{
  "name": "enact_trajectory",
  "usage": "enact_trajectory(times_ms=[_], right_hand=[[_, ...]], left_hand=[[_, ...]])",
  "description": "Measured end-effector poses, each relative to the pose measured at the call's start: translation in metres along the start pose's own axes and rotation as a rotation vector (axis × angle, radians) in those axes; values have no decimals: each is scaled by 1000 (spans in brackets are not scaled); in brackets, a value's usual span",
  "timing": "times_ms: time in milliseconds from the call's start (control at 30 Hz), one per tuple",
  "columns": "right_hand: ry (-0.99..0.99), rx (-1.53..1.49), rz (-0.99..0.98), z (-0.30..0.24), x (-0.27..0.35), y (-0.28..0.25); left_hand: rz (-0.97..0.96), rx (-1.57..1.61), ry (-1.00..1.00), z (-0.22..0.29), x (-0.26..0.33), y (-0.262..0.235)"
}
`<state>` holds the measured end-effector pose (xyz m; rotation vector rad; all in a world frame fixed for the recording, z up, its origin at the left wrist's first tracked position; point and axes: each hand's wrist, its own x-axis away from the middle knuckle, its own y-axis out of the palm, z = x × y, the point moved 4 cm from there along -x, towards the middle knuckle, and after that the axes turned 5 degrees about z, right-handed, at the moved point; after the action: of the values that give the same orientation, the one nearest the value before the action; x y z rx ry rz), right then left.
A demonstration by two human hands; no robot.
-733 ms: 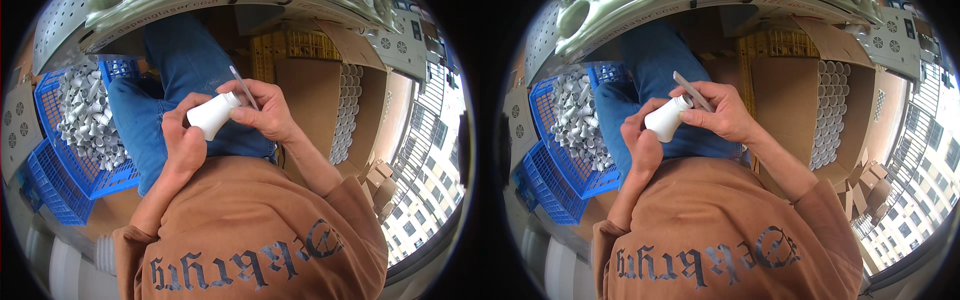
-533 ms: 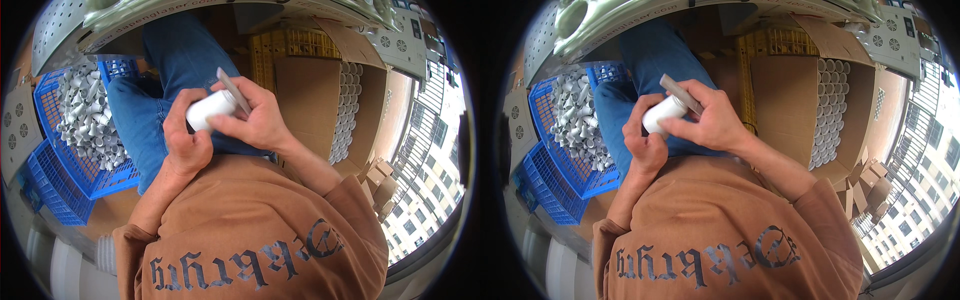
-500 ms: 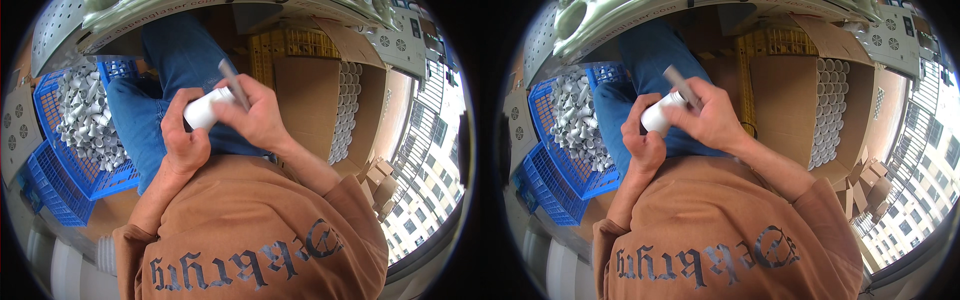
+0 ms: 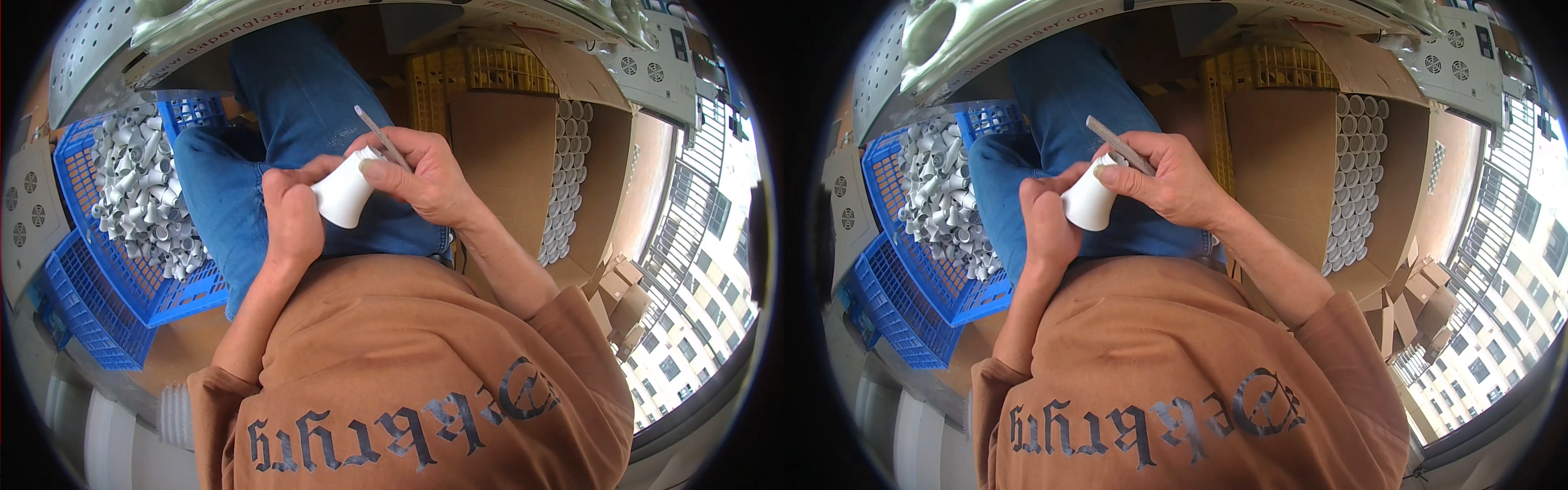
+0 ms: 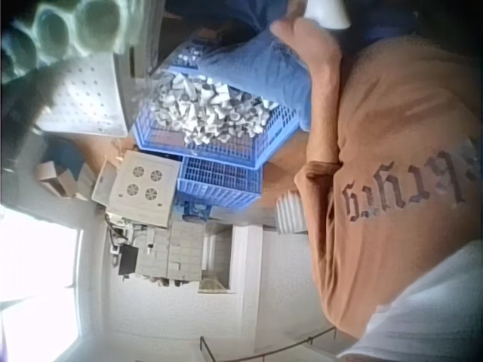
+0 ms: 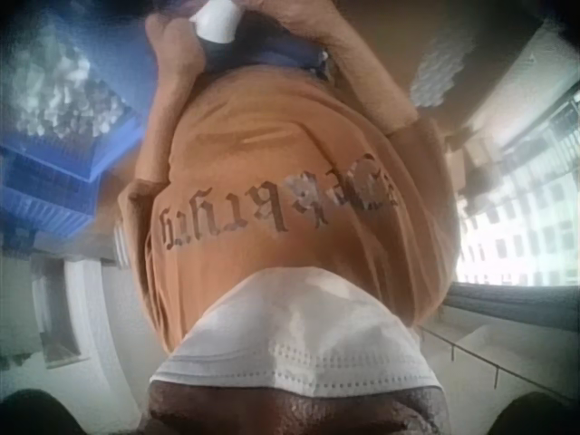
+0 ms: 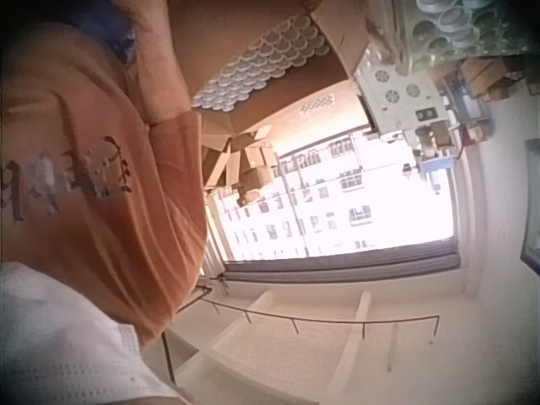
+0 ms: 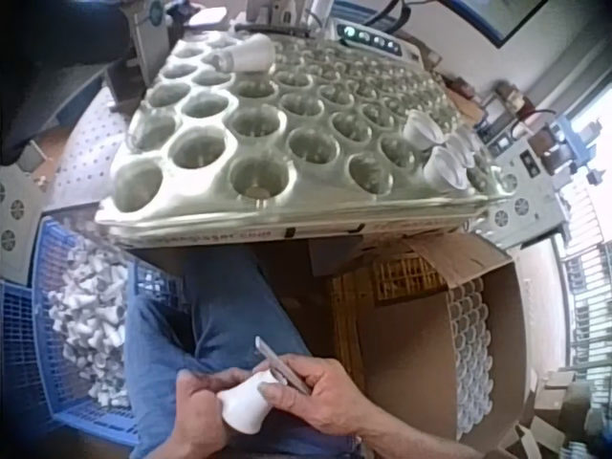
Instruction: Manually polishing or sanding a small white plastic component using a flat abrasive tool.
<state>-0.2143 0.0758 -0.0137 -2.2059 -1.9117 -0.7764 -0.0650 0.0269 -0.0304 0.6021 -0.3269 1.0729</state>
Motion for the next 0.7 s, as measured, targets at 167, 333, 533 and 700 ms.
enact_trajectory(times_ms=[167,333,533,700], right_hand=[[-28,162,103,5,-7,0],[23,287,122,4,-6,-1],[87,-17,51,2,-5,0],[134,164,116,8,-12,-1]], left_hand=[[170,-498,377,13,6,7],[93,-585,179,8,3,2],[4,77,-133,-14,-6,-1],[77,-458,89,-7,-5,-1]])
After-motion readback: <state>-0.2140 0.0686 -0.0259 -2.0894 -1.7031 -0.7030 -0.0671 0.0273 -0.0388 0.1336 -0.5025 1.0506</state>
